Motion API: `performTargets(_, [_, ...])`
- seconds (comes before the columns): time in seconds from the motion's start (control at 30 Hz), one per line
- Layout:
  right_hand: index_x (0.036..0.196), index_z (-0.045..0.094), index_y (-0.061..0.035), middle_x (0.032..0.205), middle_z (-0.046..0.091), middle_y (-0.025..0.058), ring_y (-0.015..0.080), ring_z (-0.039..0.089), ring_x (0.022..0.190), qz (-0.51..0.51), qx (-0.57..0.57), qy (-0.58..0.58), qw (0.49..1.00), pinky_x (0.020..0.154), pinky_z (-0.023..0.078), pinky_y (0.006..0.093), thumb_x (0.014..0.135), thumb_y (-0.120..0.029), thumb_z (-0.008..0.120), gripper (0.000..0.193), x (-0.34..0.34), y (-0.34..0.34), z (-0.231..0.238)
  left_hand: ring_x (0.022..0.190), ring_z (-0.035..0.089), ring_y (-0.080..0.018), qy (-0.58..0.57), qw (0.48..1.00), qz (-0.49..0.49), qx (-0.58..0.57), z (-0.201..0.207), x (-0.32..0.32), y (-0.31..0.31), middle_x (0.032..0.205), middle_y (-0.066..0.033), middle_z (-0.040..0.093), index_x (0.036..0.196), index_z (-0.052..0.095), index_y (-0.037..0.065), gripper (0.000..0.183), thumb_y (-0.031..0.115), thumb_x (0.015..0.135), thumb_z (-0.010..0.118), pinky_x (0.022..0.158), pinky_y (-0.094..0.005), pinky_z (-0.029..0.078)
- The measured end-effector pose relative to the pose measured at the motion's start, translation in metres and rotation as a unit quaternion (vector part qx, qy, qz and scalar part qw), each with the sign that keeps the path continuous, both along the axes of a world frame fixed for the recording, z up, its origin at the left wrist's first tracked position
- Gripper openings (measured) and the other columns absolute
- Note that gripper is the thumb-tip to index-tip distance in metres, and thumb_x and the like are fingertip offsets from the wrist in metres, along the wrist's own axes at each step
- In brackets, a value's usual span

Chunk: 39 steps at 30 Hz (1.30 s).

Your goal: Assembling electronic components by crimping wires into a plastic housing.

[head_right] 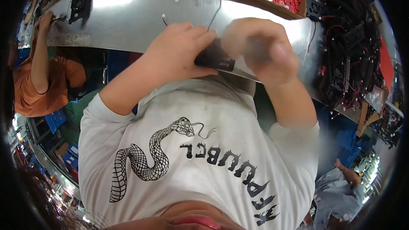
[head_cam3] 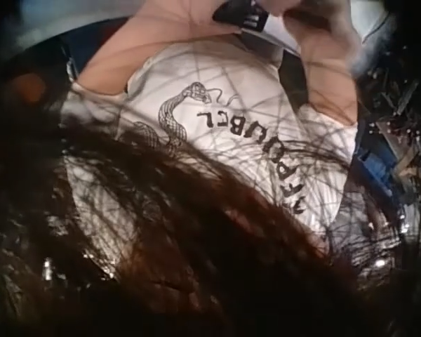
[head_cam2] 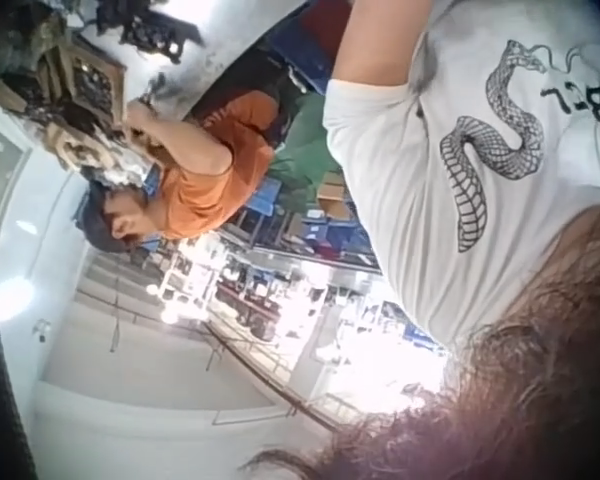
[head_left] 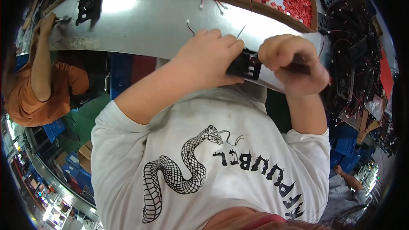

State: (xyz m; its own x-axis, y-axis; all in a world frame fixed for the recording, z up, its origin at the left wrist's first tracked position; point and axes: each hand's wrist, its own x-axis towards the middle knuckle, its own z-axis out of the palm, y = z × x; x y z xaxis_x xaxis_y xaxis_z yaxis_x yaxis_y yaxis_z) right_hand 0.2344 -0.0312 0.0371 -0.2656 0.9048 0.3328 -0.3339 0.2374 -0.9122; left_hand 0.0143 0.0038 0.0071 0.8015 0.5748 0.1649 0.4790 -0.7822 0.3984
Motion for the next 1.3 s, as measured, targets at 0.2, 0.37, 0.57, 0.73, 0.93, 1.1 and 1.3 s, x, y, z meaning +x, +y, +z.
performTargets(0.2, [0.085, 0.056, -0.0036, 0.074, 0.057, 0.0141, 0.0253, 0.051, 0.065, 0.072, 0.117, 0.066, 0.988, 0.064, 0.043, 0.0389, 0.091, -0.054, 0.051, 0.051, 0.003, -0.008, 0.024, 0.095, 0.063, -0.0287, -0.038, 0.999, -0.013, -0.009, -0.005, -0.004, -0.006, 0.102, -0.0073, 0.066, 0.116, 0.062, 0.006, 0.063, 0.045, 0.072, 0.085, 0.086, -0.0424, 0.050])
performTargets(0.37, [0.083, 0.056, -0.0064, 0.070, 0.055, 0.0098, 0.0217, 0.051, 0.062, 0.037, 0.086, 0.002, 0.996, 0.060, 0.042, 0.0373, 0.092, -0.052, 0.051, 0.047, 0.008, 0.002, 0.028, 0.094, 0.063, -0.0278, -0.021, 1.000, 0.001, 0.016, -0.010, -0.004, -0.002, 0.104, -0.0070, 0.065, 0.119, 0.061, 0.006, 0.066, 0.044, 0.071, 0.085, 0.084, -0.0411, 0.049])
performTargets(0.57, [0.083, 0.056, -0.0032, 0.076, 0.057, 0.0129, 0.0247, 0.052, 0.066, 0.001, 0.036, -0.025, 0.999, 0.060, 0.041, 0.0399, 0.095, -0.050, 0.051, 0.048, 0.004, 0.002, 0.010, 0.093, 0.062, -0.0282, -0.026, 0.999, 0.001, 0.022, -0.012, -0.001, -0.002, 0.105, -0.0059, 0.065, 0.120, 0.061, 0.007, 0.067, 0.045, 0.071, 0.085, 0.085, -0.0413, 0.048])
performTargets(0.73, [0.095, 0.060, 0.0003, 0.083, 0.061, 0.0179, 0.0297, 0.056, 0.074, 0.038, 0.067, -0.025, 0.997, 0.072, 0.046, 0.0427, 0.094, -0.052, 0.047, 0.054, 0.005, -0.008, -0.004, 0.095, 0.062, -0.0302, -0.019, 1.000, 0.006, 0.003, -0.009, -0.001, -0.010, 0.108, -0.0089, 0.065, 0.128, 0.059, 0.006, 0.071, 0.041, 0.071, 0.086, 0.085, -0.0426, 0.048])
performTargets(0.93, [0.116, 0.060, 0.0063, 0.102, 0.062, 0.0225, 0.0343, 0.061, 0.092, -0.088, 0.044, 0.155, 0.983, 0.083, 0.049, 0.0469, 0.092, -0.054, 0.043, 0.067, 0.017, -0.020, -0.001, 0.094, 0.062, -0.0287, -0.006, 0.998, 0.058, -0.003, -0.010, -0.003, -0.020, 0.106, -0.0083, 0.065, 0.125, 0.059, 0.004, 0.072, 0.046, 0.072, 0.084, 0.083, -0.0419, 0.049])
performTargets(1.1, [0.124, 0.060, 0.0049, 0.107, 0.063, 0.0225, 0.0346, 0.060, 0.099, -0.167, 0.031, 0.196, 0.966, 0.091, 0.047, 0.0490, 0.090, -0.059, 0.046, 0.074, 0.008, -0.036, -0.022, 0.091, 0.062, -0.0257, -0.018, 0.996, 0.079, 0.026, -0.011, 0.002, -0.032, 0.100, -0.0068, 0.063, 0.123, 0.059, 0.002, 0.073, 0.049, 0.073, 0.083, 0.079, -0.0397, 0.049])
performTargets(1.3, [0.127, 0.060, 0.0024, 0.108, 0.061, 0.0203, 0.0318, 0.055, 0.101, -0.149, 0.044, 0.160, 0.975, 0.092, 0.044, 0.0479, 0.090, -0.060, 0.046, 0.073, 0.007, -0.034, -0.028, 0.086, 0.060, -0.0245, -0.011, 0.996, 0.079, 0.050, -0.008, 0.003, -0.032, 0.096, -0.0063, 0.061, 0.122, 0.060, 0.002, 0.073, 0.048, 0.071, 0.084, 0.075, -0.0380, 0.048])
